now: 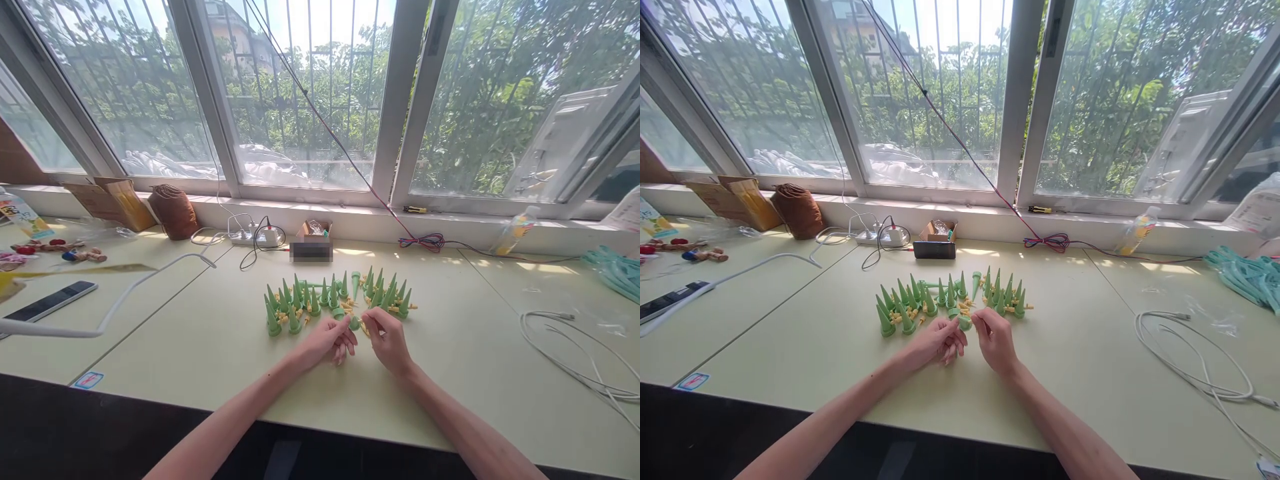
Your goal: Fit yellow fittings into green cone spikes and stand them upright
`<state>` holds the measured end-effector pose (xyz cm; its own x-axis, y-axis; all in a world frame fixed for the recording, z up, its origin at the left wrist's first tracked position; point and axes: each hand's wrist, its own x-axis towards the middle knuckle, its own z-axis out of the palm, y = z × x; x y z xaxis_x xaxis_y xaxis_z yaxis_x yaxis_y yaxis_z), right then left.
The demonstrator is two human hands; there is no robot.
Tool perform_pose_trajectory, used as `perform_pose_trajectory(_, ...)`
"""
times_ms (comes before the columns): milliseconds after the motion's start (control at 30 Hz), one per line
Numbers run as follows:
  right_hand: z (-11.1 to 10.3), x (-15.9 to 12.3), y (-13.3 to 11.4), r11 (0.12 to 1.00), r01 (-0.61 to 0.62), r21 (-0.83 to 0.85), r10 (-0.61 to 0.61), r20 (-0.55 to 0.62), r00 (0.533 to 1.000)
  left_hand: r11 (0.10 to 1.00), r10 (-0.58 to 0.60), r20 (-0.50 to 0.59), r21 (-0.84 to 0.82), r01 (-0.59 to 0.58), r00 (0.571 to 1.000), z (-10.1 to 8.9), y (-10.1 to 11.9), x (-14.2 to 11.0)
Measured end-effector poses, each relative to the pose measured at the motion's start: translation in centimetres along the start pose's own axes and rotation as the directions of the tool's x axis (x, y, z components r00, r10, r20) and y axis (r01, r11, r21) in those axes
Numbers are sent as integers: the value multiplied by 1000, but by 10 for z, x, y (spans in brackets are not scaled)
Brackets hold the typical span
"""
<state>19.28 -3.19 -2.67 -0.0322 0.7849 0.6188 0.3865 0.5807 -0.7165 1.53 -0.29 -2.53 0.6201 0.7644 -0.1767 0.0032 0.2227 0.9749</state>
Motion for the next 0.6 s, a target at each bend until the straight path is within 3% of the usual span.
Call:
perform_pose_trajectory(333, 1, 2, 0, 1000, 7, 12, -7, 21, 1000, 998, 44, -20, -54, -45, 999, -6, -6, 2)
perform_pose_trajectory(600, 3, 0, 3, 999, -41, 1, 40, 41, 998, 970, 159, -63, 194, -144, 985, 1, 3, -5)
